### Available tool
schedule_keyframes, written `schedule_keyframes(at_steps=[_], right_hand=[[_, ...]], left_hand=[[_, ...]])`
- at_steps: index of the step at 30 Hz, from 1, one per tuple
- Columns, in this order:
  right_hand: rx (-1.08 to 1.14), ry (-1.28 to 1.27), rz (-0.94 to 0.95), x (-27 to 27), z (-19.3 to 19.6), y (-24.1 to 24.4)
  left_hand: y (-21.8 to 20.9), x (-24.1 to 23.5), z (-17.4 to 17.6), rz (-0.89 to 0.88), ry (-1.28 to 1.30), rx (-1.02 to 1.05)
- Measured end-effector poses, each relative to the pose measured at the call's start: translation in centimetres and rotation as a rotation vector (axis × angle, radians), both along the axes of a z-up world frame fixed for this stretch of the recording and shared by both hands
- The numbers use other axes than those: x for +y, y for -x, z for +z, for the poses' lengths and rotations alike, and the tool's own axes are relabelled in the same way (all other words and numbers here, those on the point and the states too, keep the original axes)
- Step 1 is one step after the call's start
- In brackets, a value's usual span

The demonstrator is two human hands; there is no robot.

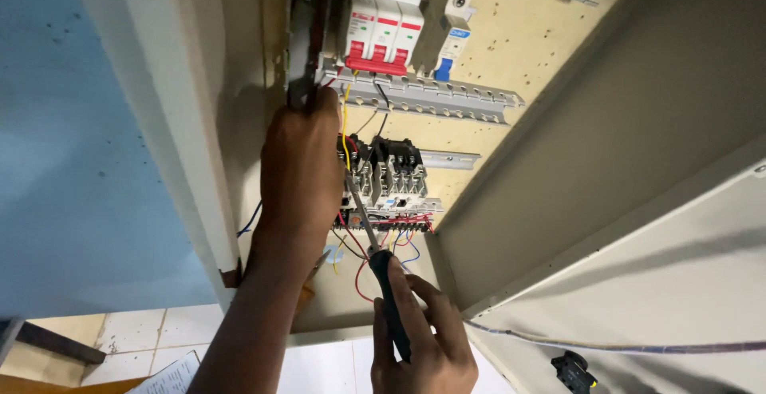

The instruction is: The person uses a screwdriver to connect and tighten wires inside an open electrical panel. They strip wire ends with pliers and secure them to terminal blocks and circuit breakers.

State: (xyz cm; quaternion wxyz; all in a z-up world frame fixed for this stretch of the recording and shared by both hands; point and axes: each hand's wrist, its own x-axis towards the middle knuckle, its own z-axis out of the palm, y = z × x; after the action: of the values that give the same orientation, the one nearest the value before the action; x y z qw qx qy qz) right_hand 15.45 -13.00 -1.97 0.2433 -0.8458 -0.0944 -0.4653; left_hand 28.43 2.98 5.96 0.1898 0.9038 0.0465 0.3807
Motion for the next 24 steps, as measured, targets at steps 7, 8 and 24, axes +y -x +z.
schedule_keyframes(at_steps=[7,8,24], right_hand=[[0.004,0.017,0.022,-0.6,0.0,0.0],[0.004,0.017,0.021,-0.6,0.0,-0.1],[0.052,-0.042,-0.113,1.2,1.3,0.6]], left_hand=[[0.5,0.1,-0.4,-0.003,0.036,0.011],[0.4,0.1,-0.8,-0.005,0.036,0.01],[0.3,-0.2,-0.9,-0.055,0.015,-0.157]])
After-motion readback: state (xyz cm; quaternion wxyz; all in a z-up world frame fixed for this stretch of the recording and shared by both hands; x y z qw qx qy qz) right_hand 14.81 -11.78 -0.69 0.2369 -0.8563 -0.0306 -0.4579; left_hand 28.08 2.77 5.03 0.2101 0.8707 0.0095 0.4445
